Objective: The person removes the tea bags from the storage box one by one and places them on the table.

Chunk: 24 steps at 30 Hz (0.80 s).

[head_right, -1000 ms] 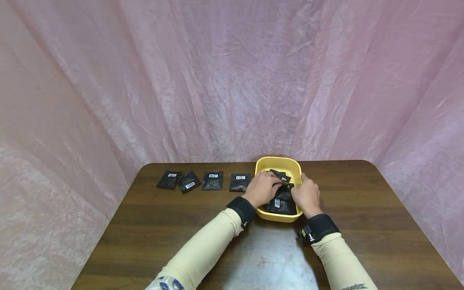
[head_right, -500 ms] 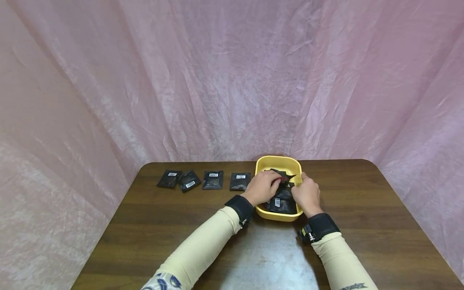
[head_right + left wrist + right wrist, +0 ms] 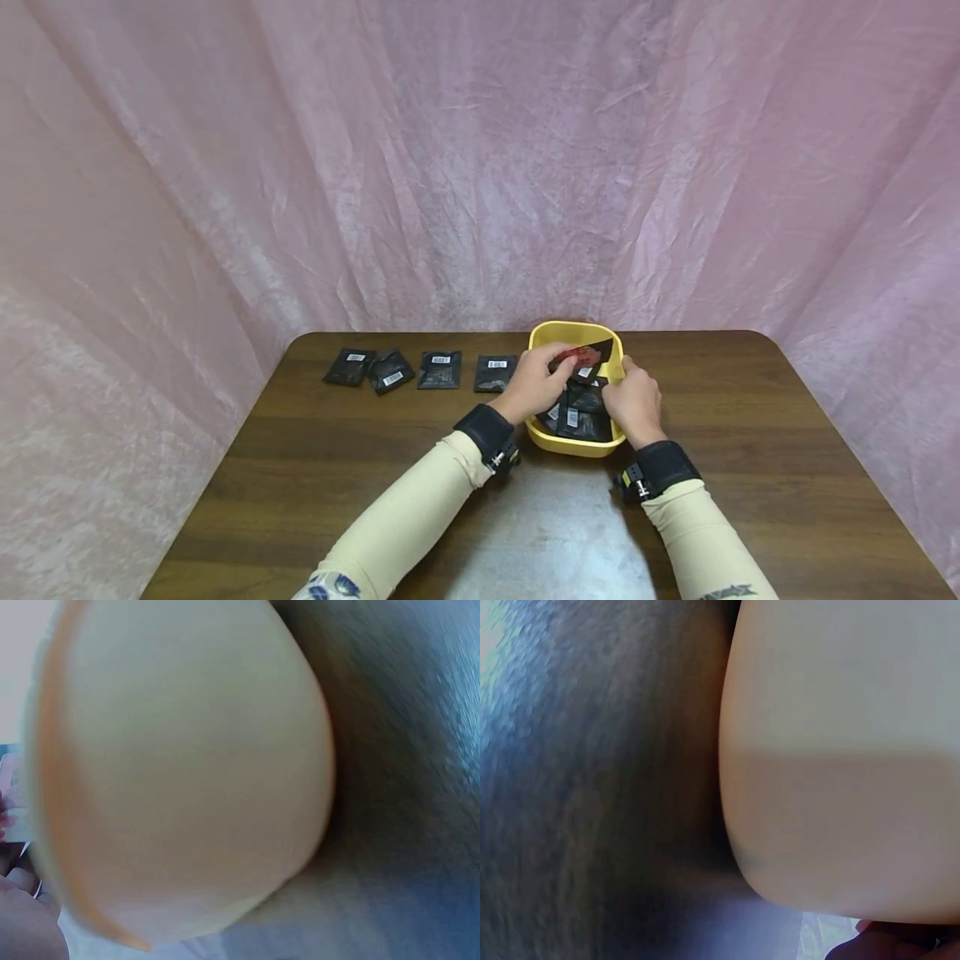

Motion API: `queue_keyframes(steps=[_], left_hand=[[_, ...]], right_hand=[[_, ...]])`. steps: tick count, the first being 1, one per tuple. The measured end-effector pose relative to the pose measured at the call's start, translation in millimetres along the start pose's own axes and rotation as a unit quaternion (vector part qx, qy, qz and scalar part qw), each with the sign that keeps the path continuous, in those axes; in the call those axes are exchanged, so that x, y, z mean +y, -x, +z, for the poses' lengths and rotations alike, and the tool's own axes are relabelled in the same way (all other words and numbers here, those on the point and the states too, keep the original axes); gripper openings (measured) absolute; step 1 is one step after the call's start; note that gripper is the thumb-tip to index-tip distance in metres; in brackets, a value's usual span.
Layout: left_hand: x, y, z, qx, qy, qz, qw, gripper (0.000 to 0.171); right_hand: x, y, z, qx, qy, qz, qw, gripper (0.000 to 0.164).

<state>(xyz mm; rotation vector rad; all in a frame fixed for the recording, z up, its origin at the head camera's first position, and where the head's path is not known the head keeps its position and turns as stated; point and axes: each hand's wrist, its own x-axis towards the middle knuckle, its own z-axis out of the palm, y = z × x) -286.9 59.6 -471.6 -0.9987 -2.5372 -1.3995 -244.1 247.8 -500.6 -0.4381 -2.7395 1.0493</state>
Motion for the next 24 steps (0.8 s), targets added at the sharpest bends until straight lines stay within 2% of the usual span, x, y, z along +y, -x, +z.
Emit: queue_keyframes(steps=[4,6,13,16,21,24], left_hand=[[8.2,7.7,-9.0,0.035,0.023,0.018,0.9989,0.028],[11.2,13.0,-15.2,0.052,0.017,0.023,0.9982,0.028],[14.6,36.7,-40.9,0.089,0.016,0.006,0.9959,0.028],[15.5,47.2,-53.9,0.098,0.010,0.015,0.9950,0.028],[14.6,68.1,-82.0,0.124,-0.060,0.046,0.9894,0.027],[9.6,86.9,-104.9,0.156,-0.124,0.033,0.9794,0.026]], right_hand=[[-1.5,-2.3,1.4,-0.002,0.006,-0.003,1.000,0.073],[-2.1,-3.5,2.2,-0.003,0.007,-0.004,1.000,0.071],[-2.3,-5.0,2.5,-0.015,0.008,0.008,1.000,0.072],[-0.7,-6.5,1.0,-0.013,0.010,0.006,1.000,0.073],[2.5,-7.0,-1.1,-0.002,0.011,0.003,1.000,0.069],[2.9,-6.3,-1.5,-0.004,0.010,0.003,1.000,0.068]])
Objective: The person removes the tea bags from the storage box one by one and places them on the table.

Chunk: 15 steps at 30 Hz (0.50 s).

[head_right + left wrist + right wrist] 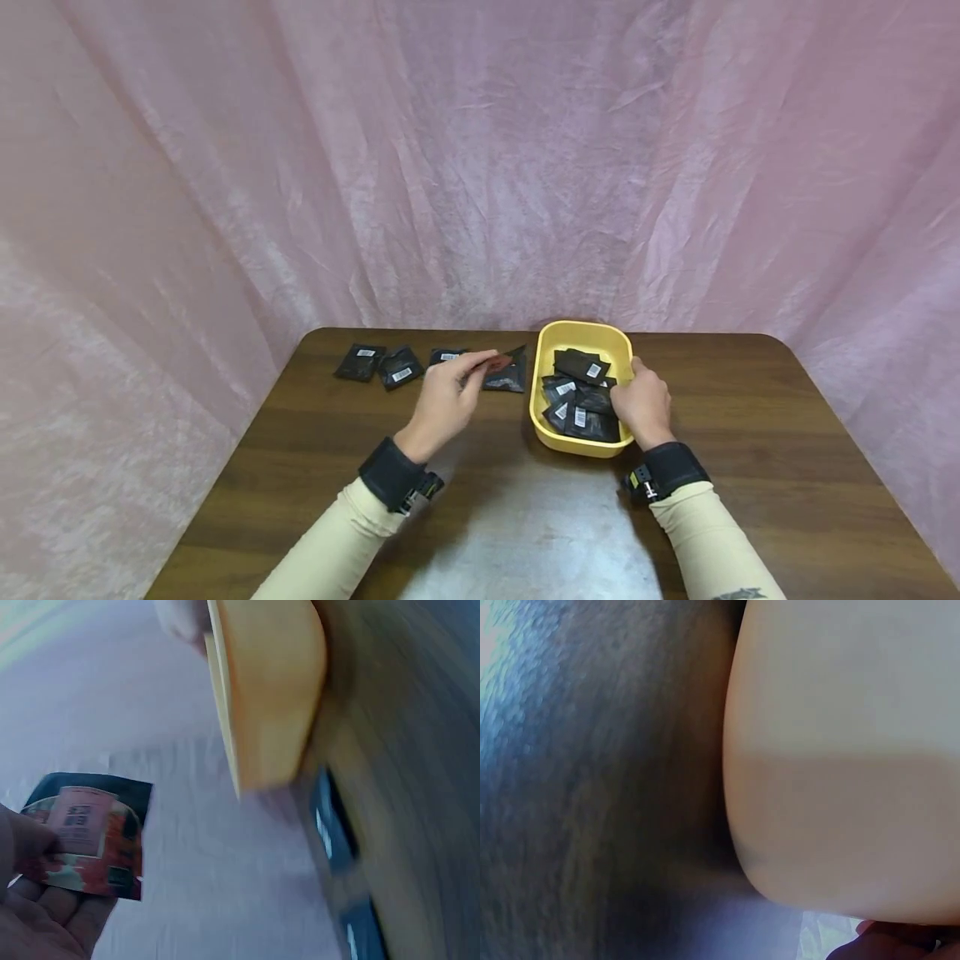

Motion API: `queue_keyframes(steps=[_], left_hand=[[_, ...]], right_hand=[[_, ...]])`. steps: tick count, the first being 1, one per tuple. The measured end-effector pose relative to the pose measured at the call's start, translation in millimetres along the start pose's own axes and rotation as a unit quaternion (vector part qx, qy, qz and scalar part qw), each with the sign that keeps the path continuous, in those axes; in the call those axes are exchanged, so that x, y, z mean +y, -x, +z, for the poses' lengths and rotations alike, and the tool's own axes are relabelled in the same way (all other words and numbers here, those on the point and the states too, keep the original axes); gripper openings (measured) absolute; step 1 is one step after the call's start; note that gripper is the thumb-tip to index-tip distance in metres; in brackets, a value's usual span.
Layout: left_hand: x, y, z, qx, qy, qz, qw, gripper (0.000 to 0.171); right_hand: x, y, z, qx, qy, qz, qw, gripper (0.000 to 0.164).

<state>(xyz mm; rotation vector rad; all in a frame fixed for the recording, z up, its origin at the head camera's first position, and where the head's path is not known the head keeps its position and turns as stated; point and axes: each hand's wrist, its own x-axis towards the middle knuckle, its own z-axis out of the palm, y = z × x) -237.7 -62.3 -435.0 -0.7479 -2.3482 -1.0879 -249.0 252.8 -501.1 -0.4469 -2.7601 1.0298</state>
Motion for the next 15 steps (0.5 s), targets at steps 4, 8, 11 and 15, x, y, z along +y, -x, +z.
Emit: queue_keyframes(steps=[4,8,11,15], left_hand=[[-17.8,11.2,-40.0,0.035,-0.101,-0.026,0.9940,0.028],[-36.9,15.0,-79.1,0.041,-0.181,-0.061,0.9807,0.031],[-52.5,20.8,-103.8,0.021,-0.222,-0.087,0.9709,0.035],[-73.5,38.0,-129.3,-0.020,-0.253,-0.124,0.9592,0.042]], right_hand=[[-0.7,0.0,-1.0,-0.002,0.000,0.002,1.000,0.069],[-1.8,-0.5,-2.1,0.001,0.005,0.003,1.000,0.072],[-2.1,-0.5,-1.3,0.004,0.009,-0.001,1.000,0.071],[-3.1,0.6,0.9,0.003,0.016,-0.006,1.000,0.069]])
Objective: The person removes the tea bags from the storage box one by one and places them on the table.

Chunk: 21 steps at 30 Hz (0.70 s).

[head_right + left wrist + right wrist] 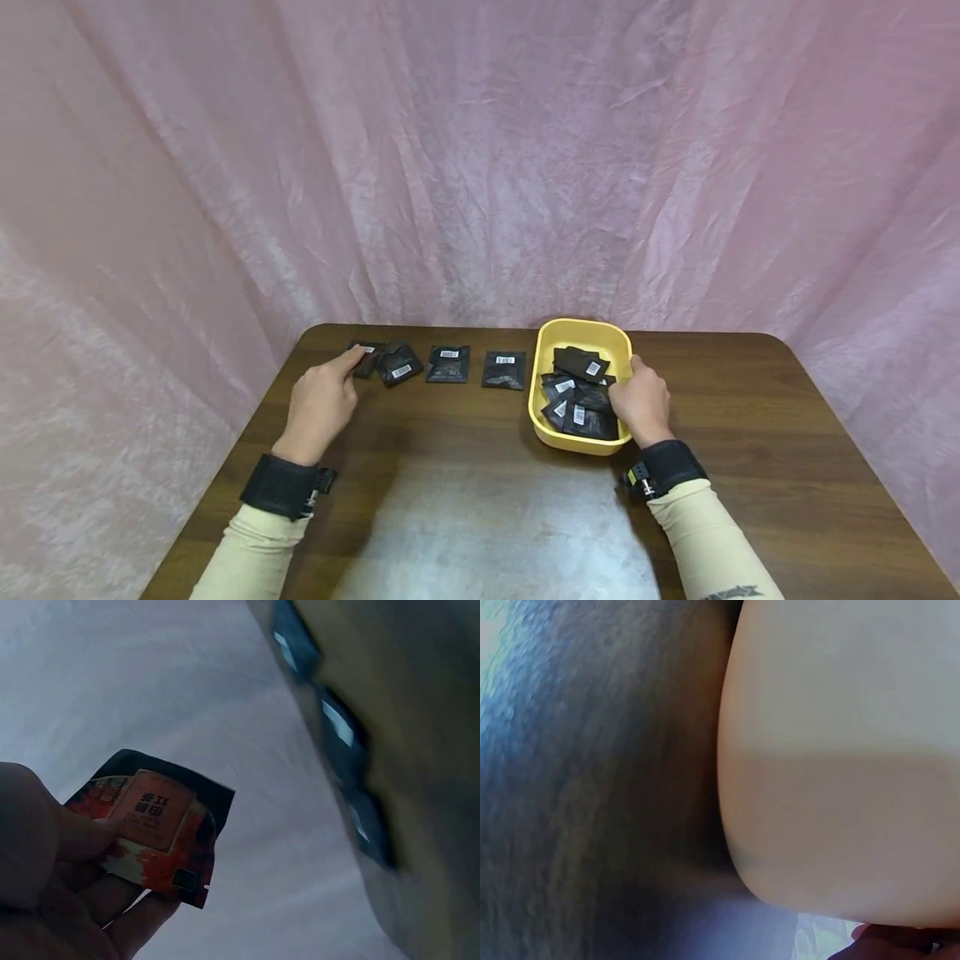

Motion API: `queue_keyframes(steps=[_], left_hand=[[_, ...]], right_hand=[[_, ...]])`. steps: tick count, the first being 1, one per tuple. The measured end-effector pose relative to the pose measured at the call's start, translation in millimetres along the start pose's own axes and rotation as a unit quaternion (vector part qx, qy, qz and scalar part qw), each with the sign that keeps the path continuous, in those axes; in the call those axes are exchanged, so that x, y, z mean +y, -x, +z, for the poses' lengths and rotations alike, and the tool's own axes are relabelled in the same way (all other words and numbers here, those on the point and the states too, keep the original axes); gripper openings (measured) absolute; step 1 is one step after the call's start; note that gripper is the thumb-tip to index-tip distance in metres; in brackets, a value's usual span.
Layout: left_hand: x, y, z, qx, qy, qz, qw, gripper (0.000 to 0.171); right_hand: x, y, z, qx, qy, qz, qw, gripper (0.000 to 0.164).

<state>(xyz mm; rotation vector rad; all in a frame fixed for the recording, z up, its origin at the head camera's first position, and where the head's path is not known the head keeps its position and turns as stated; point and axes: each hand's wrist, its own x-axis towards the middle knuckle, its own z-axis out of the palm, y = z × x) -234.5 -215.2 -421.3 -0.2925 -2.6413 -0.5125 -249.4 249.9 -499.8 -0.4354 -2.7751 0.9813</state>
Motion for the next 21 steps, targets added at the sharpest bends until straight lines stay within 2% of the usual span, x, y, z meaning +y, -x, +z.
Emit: queue_keyframes(steps=[4,9,16,21], left_hand=[[-29.6,11.4,-2.5,-0.042,-0.034,-0.019,0.9984,0.049],[-56.0,24.2,-2.1,-0.089,-0.068,-0.033,0.9932,0.052],[-71.0,30.7,6.3,-0.186,-0.096,-0.054,0.9764,0.049],[-74.6,29.5,14.9,-0.219,-0.098,-0.049,0.9696,0.044]], right_hand=[[-1.7,0.1,0.2,-0.003,0.004,0.001,1.000,0.070],[-2.2,-0.8,-0.6,-0.007,0.003,0.007,1.000,0.074],[-1.6,-0.8,-0.4,-0.009,0.007,0.009,1.000,0.070],[-2.9,0.0,-0.5,-0.006,0.012,0.003,1.000,0.069]])
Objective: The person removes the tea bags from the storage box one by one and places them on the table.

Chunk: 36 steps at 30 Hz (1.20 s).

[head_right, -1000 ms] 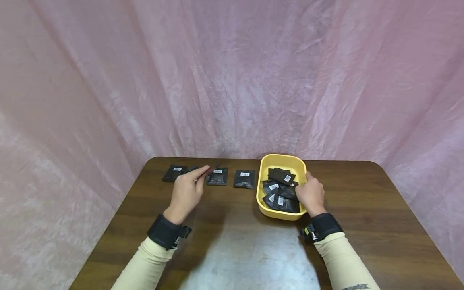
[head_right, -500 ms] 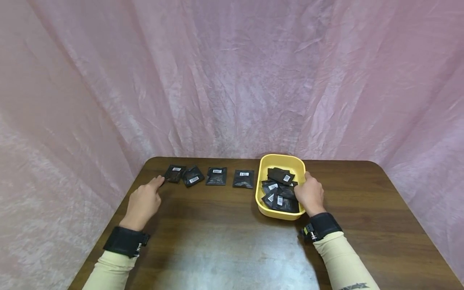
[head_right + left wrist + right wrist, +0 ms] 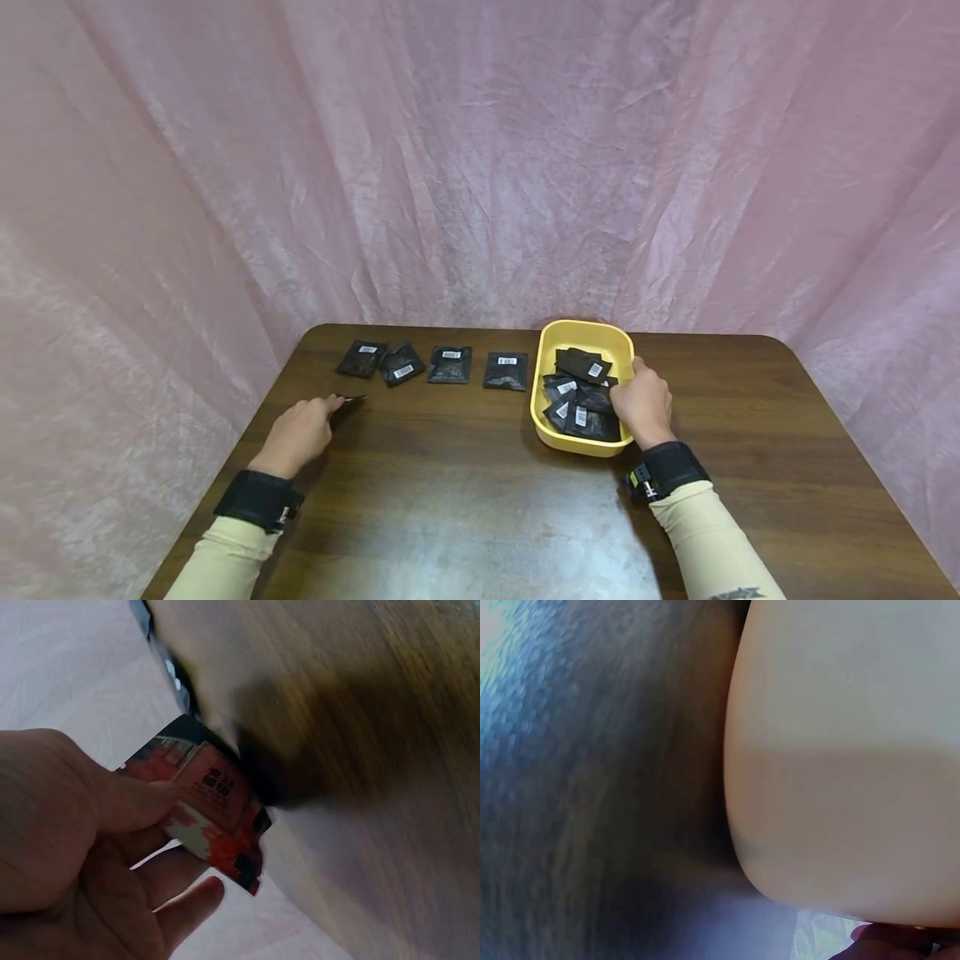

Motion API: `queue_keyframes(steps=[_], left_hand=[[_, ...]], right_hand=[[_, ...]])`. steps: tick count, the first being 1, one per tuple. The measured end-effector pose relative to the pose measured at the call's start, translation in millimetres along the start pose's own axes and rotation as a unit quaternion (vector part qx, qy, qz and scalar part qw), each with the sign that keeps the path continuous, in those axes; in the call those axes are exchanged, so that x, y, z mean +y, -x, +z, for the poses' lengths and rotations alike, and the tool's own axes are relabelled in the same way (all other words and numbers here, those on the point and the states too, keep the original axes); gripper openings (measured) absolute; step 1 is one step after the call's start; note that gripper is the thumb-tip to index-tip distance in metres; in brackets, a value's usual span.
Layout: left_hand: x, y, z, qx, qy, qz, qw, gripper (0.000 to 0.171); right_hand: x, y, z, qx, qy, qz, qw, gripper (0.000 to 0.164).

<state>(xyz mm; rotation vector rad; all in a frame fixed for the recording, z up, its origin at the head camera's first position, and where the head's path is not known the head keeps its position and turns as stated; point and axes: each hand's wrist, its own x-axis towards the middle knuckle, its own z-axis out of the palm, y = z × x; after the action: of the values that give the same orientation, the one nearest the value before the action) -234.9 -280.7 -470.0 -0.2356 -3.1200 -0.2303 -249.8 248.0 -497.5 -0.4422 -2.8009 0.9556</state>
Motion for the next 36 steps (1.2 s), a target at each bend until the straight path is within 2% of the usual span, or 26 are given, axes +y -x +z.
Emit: queue_keyframes(steps=[6,11,14,19,25,28,36], left_hand=[[1.8,-6.1,3.3,-0.039,-0.002,-0.009,0.9992,0.042],[-2.3,-9.8,7.2,-0.048,-0.007,-0.003,0.9988,0.037],[-13.8,-16.5,21.6,-0.050,0.000,0.003,0.9987,0.048],[-26.3,-21.9,35.2,-0.072,0.027,0.009,0.9970,0.074],[-22.4,-18.9,28.3,-0.103,0.041,0.004,0.9939,0.080],[-17.5,-15.8,23.7,-0.112,0.040,-0.005,0.9928,0.077],[-12.2,-13.2,21.4,-0.103,0.032,-0.008,0.9941,0.074]], right_hand=[[0.3,-0.3,-0.2,0.005,0.009,-0.005,1.000,0.067],[0.7,1.6,1.2,0.002,0.005,0.001,1.000,0.067],[1.0,2.1,1.5,0.005,0.005,0.000,1.000,0.065],[2.0,0.3,1.7,0.014,0.010,-0.009,1.000,0.062],[2.9,-1.0,1.5,0.025,0.015,-0.019,0.999,0.057],[2.3,-0.6,1.1,0.021,0.014,-0.019,1.000,0.061],[1.6,0.9,0.4,0.011,0.012,-0.010,1.000,0.066]])
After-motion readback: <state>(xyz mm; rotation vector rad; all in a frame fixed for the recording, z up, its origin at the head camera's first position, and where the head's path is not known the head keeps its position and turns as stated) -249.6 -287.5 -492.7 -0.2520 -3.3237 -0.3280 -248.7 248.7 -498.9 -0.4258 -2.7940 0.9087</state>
